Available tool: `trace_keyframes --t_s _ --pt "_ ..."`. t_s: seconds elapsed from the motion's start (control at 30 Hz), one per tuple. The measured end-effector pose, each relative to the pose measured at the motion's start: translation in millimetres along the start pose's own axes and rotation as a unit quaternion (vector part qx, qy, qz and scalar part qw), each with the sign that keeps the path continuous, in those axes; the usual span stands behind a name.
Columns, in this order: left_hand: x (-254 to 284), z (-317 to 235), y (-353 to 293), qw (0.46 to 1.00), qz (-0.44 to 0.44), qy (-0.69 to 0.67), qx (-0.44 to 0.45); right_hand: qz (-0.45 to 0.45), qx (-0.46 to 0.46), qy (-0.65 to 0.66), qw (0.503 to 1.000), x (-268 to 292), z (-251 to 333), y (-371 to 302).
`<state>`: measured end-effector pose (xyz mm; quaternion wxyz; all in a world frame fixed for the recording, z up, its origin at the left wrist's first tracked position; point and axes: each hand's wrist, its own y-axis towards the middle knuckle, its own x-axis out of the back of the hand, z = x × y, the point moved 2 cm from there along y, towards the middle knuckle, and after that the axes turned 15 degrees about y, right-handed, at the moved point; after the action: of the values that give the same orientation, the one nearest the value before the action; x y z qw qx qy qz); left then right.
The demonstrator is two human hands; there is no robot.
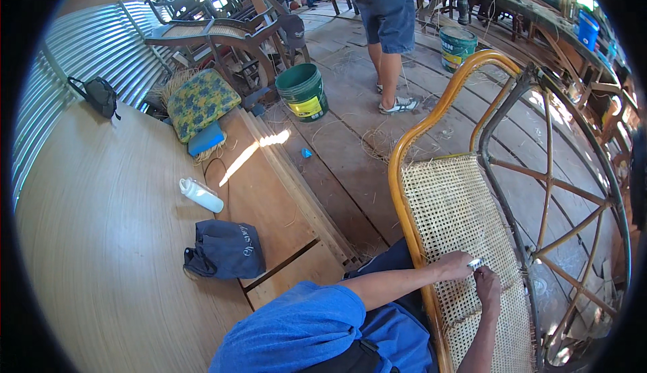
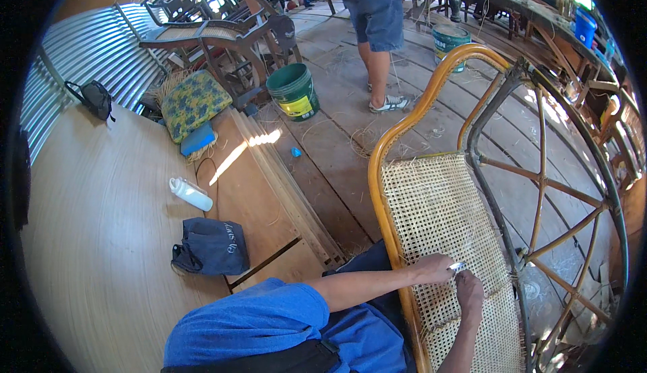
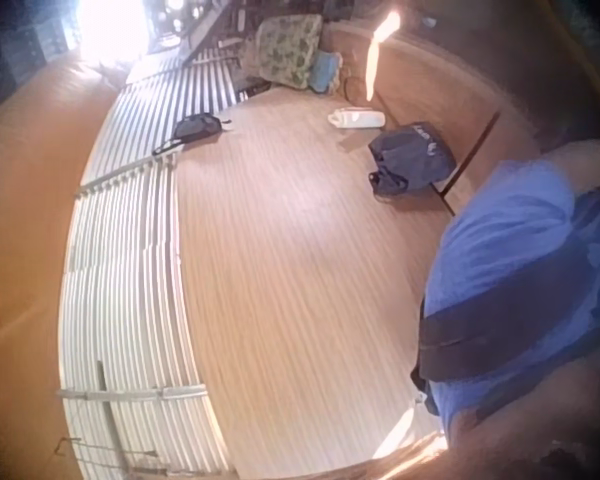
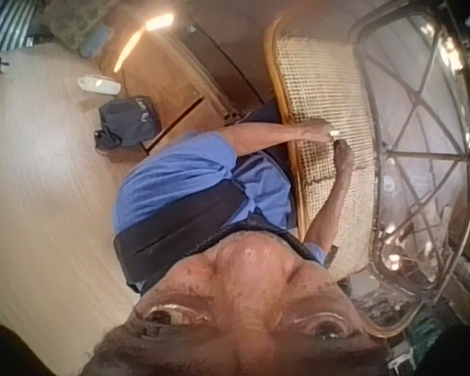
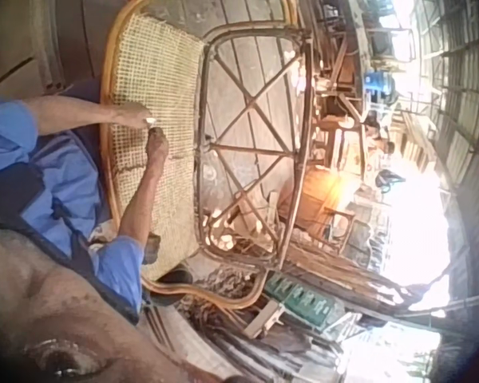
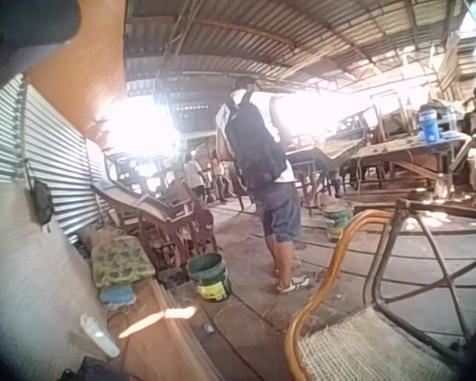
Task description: The recorder is weaving rattan fibers through the holes of a chair frame to repair or create the seat mesh.
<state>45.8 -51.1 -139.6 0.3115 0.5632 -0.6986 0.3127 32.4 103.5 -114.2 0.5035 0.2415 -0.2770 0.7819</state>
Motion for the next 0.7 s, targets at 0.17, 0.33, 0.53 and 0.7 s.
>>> trace_keyframes --t_s 0.17,0.33,0.53,0.7 --pt "10 -9 -9 1.0 -0.018 0.004 0.01 -0.008 0.111 -0.063 0.992 -16 -25 11" --pt "7 -5 -9 0.993 0.062 -0.091 0.039 -0.024 0.018 0.117 0.993 -8 -6 -8" --pt "-13 3 4 0.998 0.022 -0.052 0.015 -0.032 0.012 0.016 0.999 7 -34 -10" --pt "35 12 11 0.979 0.186 -0.001 0.087 -0.057 -0.018 0.017 0.998 34 -31 3"
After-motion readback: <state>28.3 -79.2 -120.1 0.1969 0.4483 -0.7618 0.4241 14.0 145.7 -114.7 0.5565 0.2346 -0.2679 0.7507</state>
